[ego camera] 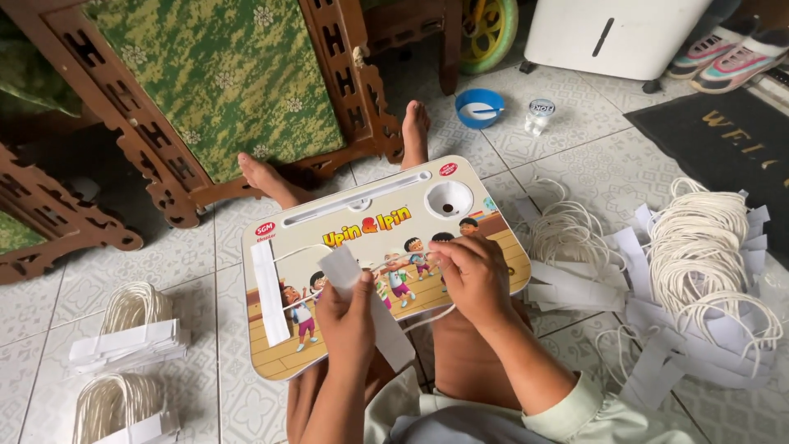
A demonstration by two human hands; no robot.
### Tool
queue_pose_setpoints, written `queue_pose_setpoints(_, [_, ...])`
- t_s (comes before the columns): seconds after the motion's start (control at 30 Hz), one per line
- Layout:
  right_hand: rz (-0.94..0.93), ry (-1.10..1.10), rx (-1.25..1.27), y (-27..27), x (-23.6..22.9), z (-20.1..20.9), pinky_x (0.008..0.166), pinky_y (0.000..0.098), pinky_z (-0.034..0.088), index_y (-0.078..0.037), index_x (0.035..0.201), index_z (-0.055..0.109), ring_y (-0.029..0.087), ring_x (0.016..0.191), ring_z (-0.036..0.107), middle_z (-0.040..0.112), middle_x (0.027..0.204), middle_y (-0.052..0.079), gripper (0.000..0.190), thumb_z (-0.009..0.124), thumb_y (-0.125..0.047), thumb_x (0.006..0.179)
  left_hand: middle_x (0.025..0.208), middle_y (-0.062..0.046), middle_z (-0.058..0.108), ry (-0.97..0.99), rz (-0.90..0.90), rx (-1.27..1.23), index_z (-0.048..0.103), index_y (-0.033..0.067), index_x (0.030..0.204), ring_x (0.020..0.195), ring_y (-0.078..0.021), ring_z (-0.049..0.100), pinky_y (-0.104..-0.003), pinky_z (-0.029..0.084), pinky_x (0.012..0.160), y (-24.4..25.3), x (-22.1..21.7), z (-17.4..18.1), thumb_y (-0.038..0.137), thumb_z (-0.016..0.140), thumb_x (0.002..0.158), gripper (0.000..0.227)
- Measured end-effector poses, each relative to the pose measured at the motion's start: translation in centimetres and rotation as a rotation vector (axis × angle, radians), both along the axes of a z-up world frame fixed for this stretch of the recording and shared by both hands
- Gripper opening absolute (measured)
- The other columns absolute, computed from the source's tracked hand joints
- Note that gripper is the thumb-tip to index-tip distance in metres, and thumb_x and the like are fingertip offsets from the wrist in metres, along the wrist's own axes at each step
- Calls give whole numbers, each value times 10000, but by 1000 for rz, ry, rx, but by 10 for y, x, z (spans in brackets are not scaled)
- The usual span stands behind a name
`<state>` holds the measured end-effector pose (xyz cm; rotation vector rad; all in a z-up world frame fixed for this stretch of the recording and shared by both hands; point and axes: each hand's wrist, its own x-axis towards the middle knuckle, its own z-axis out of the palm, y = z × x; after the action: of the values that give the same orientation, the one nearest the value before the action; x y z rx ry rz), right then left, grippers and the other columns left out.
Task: Assembling white cord handles or straps onto a small illustrated lap desk or board using paper strips.
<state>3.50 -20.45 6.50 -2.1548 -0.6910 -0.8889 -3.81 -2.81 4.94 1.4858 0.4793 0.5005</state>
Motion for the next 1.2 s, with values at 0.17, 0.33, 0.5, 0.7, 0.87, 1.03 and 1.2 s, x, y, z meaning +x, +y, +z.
queue_pose_setpoints(0.17, [-20,10,157,0,-7,-7,773,328,509,-83,917,734,214,799,661,747,910,2,57,720,-107,867,832,-135,733,-27,-18,-56,670,-48,1028,705,-174,651,-297,535,676,-2,2,-4,199,696,932,267])
queue_pose_setpoints(0.33, [355,647,805,-10,8,-37,660,216,486,48,988,723,102,716,562,664,782,45,147,656,-80,961,851,-130,733,-37,-29,-62,684,-34,1046,724,-171,649,-292,527,688,1,6,-4,196,695,934,256])
queue_pose_setpoints(0.5, [513,944,730,-25,18,-43,775,252,503,73,1143,734,145,806,595,712,877,104,255,635,-90,974,785,-137,720,25,-22,-50,684,-42,970,637,-175,624,-294,512,601,8,6,-5,222,707,925,269])
queue_pose_setpoints(0.7, [505,1102,1066,-31,33,-80,818,308,614,-107,985,795,153,765,736,771,805,82,186,684,-257,996,740,-149,698,-135,11,-164,670,-34,996,665,-290,731,-487,631,669,21,18,-44,195,787,901,274])
queue_pose_setpoints(0.87, [857,1217,1238,-24,36,-79,812,387,589,-48,843,706,182,661,568,560,648,105,366,597,-341,1035,735,-135,700,-147,-20,-188,664,-22,998,674,-291,741,-489,631,680,22,22,-44,196,773,910,260])
queue_pose_setpoints(1.03, [886,1287,1179,-29,37,-81,819,437,624,-51,932,727,180,709,639,643,715,104,433,582,-448,1025,749,-157,711,-120,-16,-170,669,-13,1011,699,-309,751,-499,635,691,26,24,-49,230,777,909,284])
queue_pose_setpoints(1.2, [923,1300,1189,-27,35,-85,832,432,620,-75,885,692,187,721,651,614,725,84,387,576,-413,1034,777,-174,702,-123,-5,-217,647,-33,1025,688,-326,727,-490,623,689,26,25,-49,241,760,935,310])
